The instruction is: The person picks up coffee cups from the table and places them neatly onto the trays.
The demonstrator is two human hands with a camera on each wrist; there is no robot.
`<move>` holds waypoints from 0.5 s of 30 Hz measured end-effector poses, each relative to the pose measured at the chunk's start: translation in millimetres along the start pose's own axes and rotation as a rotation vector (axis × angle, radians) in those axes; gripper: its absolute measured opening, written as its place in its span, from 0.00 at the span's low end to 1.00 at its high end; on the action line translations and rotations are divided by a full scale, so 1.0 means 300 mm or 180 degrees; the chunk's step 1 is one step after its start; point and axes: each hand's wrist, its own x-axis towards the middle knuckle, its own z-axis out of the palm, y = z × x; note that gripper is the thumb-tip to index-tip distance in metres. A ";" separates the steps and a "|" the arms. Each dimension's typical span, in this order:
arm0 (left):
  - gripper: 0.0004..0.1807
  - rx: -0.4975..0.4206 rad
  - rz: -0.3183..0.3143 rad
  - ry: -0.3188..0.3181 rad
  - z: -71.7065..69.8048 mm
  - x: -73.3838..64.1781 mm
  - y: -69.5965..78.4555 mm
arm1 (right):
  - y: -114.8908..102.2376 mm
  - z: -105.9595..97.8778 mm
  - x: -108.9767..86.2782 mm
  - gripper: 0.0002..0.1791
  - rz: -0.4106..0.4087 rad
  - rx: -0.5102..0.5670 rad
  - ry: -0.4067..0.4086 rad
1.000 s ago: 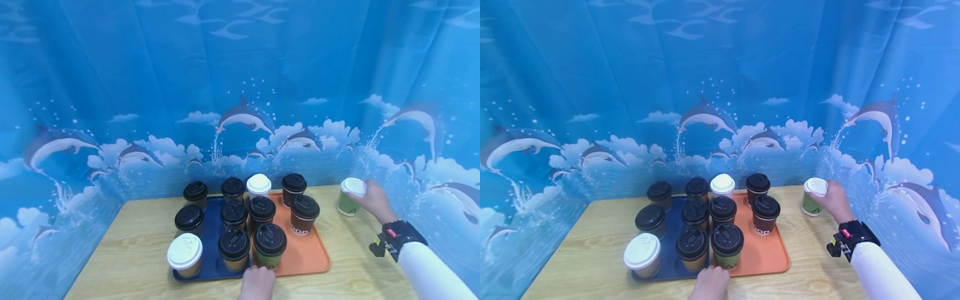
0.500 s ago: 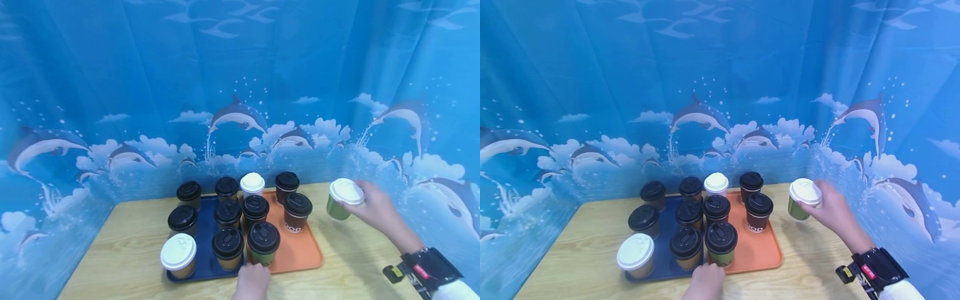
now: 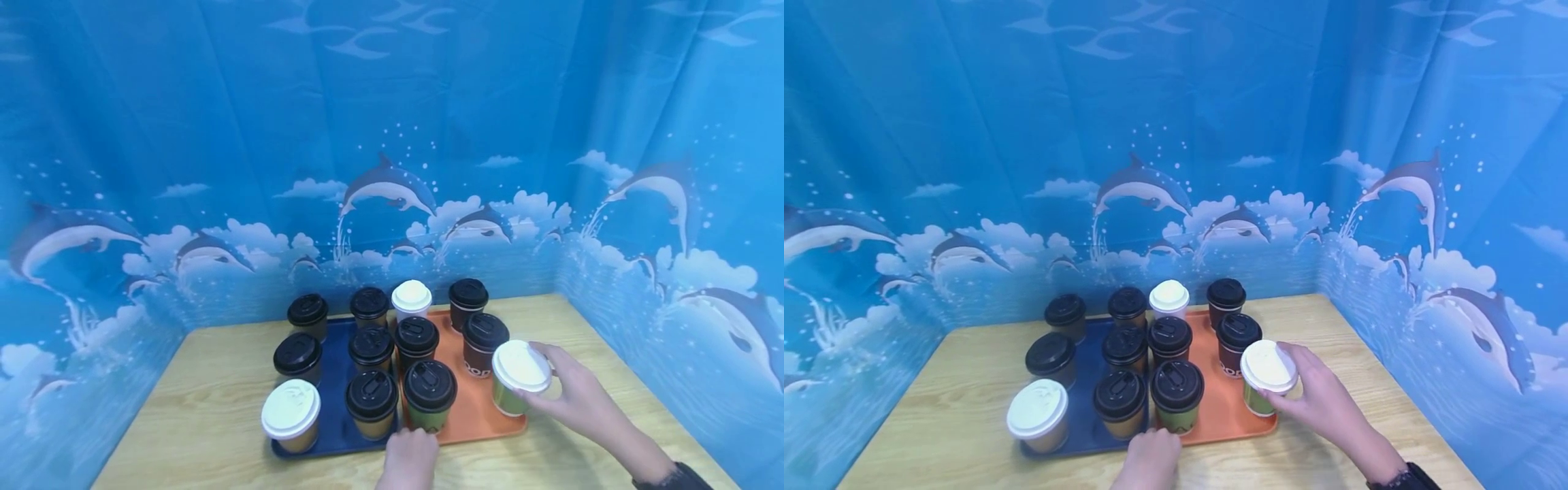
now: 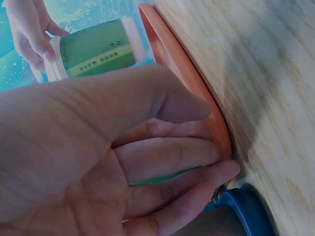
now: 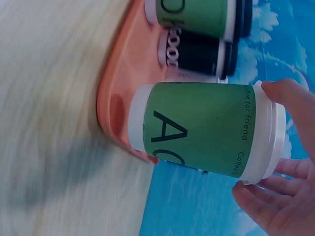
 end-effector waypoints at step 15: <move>0.04 -0.0026 0.0014 0.0024 0.008 -0.005 0.009 | -0.031 0.083 -0.006 0.40 -0.0082 0.0012 -0.0151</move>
